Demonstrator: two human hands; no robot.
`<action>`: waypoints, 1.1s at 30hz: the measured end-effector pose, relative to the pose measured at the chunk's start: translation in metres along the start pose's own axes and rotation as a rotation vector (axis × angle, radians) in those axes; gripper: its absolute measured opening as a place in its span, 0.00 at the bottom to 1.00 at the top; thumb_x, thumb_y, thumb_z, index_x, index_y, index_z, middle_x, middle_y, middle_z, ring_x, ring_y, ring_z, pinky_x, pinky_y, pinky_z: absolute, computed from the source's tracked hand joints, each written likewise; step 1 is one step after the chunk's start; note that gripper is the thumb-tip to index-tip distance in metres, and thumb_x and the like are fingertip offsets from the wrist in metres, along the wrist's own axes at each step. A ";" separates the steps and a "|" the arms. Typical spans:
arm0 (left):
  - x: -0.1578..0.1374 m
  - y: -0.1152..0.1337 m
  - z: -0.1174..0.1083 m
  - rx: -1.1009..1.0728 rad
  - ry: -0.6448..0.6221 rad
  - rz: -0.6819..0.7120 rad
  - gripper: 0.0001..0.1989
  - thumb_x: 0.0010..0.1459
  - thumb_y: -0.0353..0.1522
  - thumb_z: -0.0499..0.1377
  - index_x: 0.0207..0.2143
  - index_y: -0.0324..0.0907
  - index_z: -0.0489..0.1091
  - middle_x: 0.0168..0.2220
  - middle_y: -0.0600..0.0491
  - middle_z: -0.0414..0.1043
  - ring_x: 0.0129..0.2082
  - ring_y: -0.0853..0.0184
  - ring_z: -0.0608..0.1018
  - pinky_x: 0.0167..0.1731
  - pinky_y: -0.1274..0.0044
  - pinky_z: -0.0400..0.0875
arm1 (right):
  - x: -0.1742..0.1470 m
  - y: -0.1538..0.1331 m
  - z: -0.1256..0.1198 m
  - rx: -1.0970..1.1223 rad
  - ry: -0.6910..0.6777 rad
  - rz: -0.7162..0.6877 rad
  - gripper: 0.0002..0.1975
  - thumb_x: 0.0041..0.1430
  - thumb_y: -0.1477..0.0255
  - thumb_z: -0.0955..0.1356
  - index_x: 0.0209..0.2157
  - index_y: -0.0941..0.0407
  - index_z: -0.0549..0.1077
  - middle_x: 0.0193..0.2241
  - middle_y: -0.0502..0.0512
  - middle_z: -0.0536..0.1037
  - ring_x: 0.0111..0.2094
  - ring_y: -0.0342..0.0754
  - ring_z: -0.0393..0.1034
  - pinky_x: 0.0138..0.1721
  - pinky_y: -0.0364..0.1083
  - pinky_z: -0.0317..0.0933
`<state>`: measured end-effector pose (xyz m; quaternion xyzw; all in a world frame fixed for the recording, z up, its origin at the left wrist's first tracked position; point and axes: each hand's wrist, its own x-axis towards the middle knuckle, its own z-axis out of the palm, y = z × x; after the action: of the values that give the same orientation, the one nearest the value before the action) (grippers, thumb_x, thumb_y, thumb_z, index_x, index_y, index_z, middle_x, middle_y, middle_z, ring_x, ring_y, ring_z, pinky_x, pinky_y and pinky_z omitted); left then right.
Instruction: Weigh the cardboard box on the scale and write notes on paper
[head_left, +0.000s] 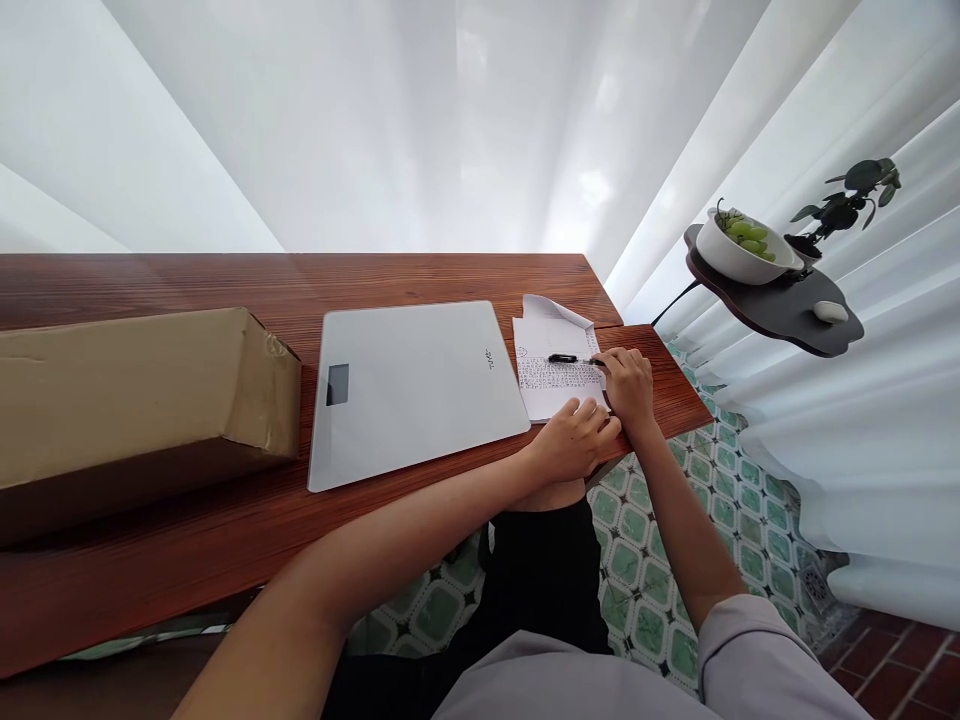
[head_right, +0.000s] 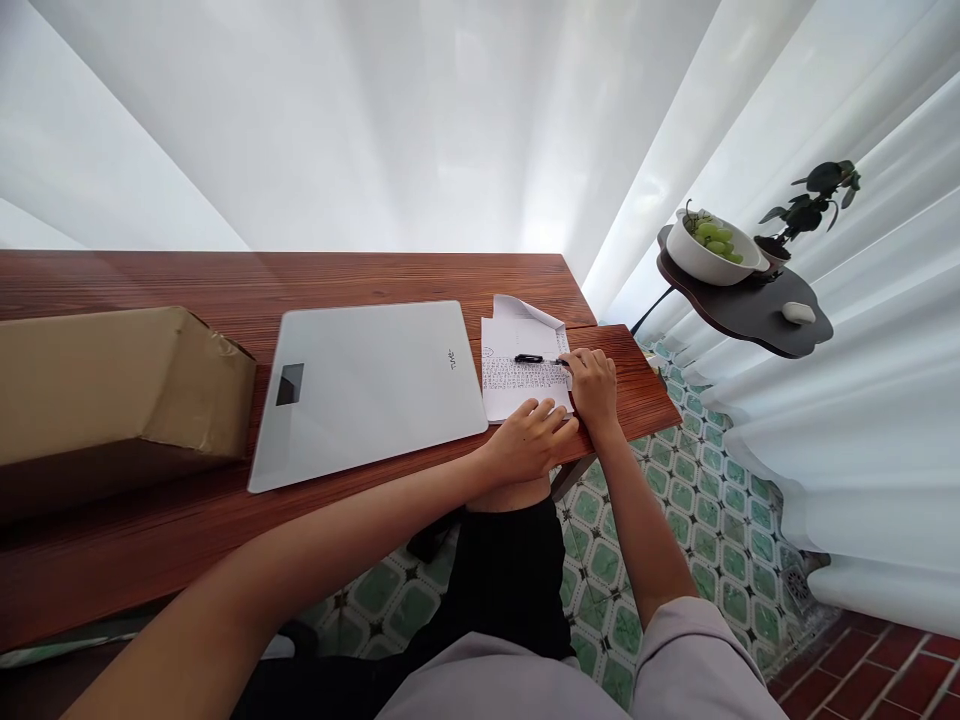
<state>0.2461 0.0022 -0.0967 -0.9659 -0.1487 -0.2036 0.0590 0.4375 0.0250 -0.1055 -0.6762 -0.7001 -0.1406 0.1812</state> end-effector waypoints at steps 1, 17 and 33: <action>0.000 0.000 0.000 -0.007 0.001 -0.003 0.16 0.68 0.39 0.51 0.47 0.35 0.66 0.42 0.42 0.69 0.42 0.56 0.70 0.38 0.66 0.60 | 0.000 0.000 0.000 0.023 0.010 0.005 0.15 0.70 0.72 0.60 0.47 0.53 0.77 0.44 0.59 0.77 0.45 0.56 0.65 0.47 0.54 0.55; -0.001 -0.001 0.005 -0.019 -0.017 -0.001 0.15 0.66 0.32 0.51 0.48 0.29 0.69 0.39 0.42 0.68 0.40 0.57 0.67 0.34 0.67 0.58 | -0.003 -0.002 -0.001 0.363 0.224 0.251 0.13 0.67 0.60 0.62 0.34 0.53 0.63 0.26 0.51 0.67 0.28 0.47 0.61 0.35 0.47 0.59; 0.000 0.000 0.006 -0.119 -0.063 -0.084 0.09 0.65 0.30 0.50 0.41 0.34 0.68 0.39 0.44 0.67 0.40 0.59 0.68 0.28 0.70 0.59 | -0.002 -0.001 -0.006 0.899 -0.101 0.323 0.21 0.61 0.52 0.67 0.25 0.52 0.61 0.16 0.46 0.68 0.15 0.44 0.63 0.19 0.46 0.60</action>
<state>0.2480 0.0035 -0.1020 -0.9666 -0.1786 -0.1837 -0.0118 0.4367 0.0207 -0.1004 -0.6372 -0.5853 0.2391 0.4408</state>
